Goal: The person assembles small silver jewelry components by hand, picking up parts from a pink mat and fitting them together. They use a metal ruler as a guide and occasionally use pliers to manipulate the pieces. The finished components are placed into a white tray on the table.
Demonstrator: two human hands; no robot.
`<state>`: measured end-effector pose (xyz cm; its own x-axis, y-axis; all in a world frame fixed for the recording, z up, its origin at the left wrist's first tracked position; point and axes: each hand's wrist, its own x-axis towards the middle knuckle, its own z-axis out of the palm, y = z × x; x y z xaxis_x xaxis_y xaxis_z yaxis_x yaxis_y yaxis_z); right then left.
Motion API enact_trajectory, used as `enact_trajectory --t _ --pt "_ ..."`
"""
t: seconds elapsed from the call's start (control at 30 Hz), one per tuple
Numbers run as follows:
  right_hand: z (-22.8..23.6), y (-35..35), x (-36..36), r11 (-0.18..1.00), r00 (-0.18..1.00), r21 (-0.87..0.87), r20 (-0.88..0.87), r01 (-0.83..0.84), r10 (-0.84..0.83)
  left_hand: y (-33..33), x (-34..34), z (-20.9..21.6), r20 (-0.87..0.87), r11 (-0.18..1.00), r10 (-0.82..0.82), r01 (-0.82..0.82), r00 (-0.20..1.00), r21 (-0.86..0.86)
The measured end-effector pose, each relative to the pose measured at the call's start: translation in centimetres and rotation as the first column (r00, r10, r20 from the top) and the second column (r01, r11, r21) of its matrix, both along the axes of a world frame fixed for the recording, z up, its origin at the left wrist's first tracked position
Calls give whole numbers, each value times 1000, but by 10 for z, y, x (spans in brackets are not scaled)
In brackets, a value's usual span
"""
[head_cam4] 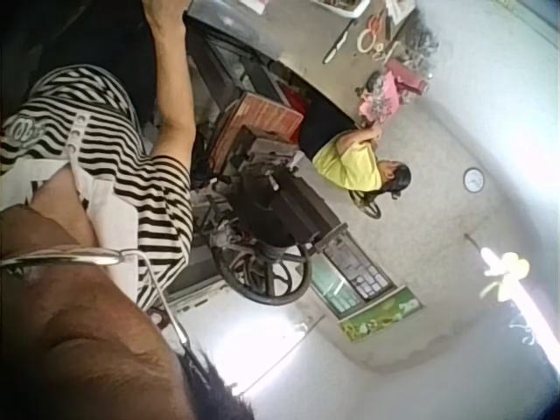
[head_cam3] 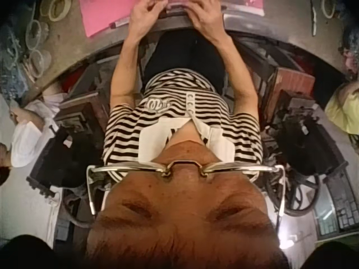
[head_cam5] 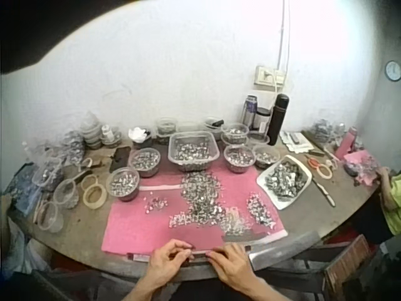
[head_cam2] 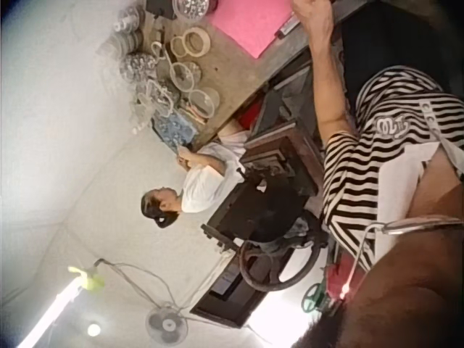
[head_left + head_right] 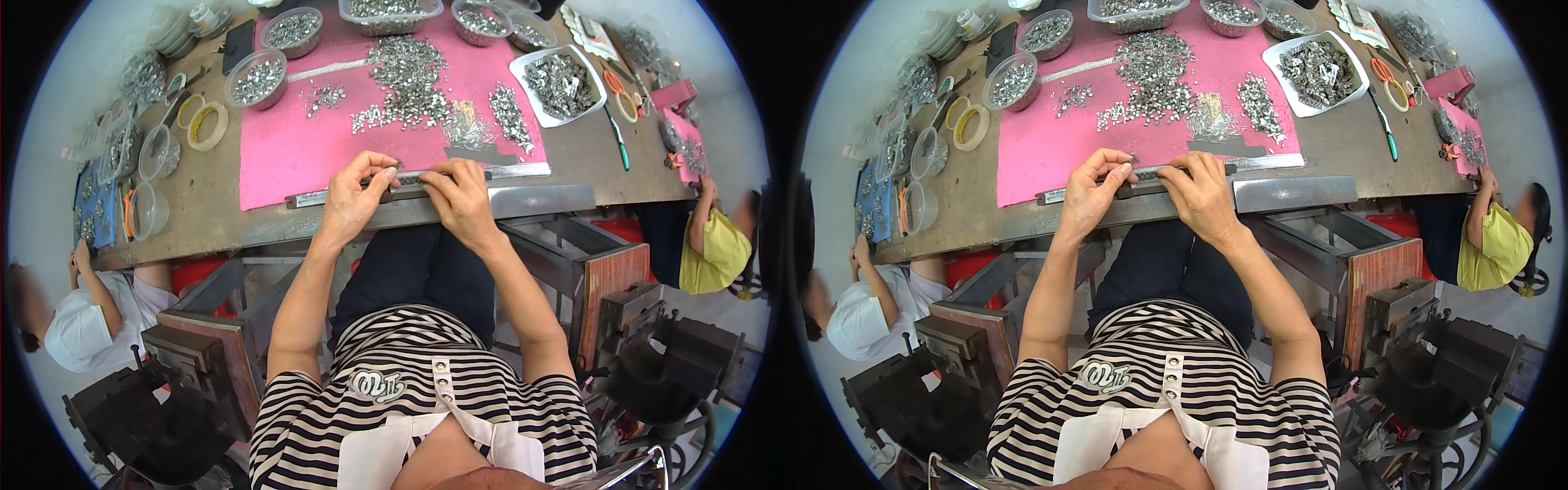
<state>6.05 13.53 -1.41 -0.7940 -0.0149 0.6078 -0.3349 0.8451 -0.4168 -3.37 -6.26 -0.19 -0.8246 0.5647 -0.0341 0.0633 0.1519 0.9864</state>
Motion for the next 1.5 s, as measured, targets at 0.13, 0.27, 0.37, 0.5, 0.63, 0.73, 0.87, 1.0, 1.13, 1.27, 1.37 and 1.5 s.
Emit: enact_trajectory --t 0.13,0.27,0.37,0.5,0.63,0.73,0.87,1.0,1.13,1.27,1.37,1.5 --pt "-14 -10 0 998 996 52 -85 44 -39 1 2 -4 -19 997 73 -72 997 22" --pt "-23 -16 0 996 991 -8 -94 93 -93 4 4 -3 -33 996 87 -86 996 24" --pt "-14 -19 -6 996 998 -65 -31 57 -59 2 4 3 -39 999 49 -50 998 -12" --pt "-10 -18 -11 999 1000 -52 14 15 -15 4 1 -2 -111 999 27 -25 993 21" --pt "7 -12 -13 967 990 -250 141 37 -2 1 3 -1 -31 997 69 -68 997 47" --pt "24 -9 -12 803 956 -583 288 123 63 0 7 -5 -17 988 108 -106 994 115" --pt "16 0 -14 531 923 -831 321 166 213 0 5 -7 -24 989 107 -104 994 100" --pt "13 0 -14 458 925 -873 299 167 232 -2 4 -10 -67 995 65 -60 996 76" --pt "18 -3 -13 457 920 -873 306 169 246 -3 5 -8 -61 995 86 -83 994 49" --pt "22 5 -20 374 903 -919 264 129 338 4 8 -8 -18 986 145 -143 989 80" --pt "34 17 -43 346 859 -936 226 61 460 4 6 -6 -270 995 104 -100 957 28" --pt "92 42 -163 522 924 -850 140 -73 357 -5 7 -11 -344 995 97 -95 934 24"
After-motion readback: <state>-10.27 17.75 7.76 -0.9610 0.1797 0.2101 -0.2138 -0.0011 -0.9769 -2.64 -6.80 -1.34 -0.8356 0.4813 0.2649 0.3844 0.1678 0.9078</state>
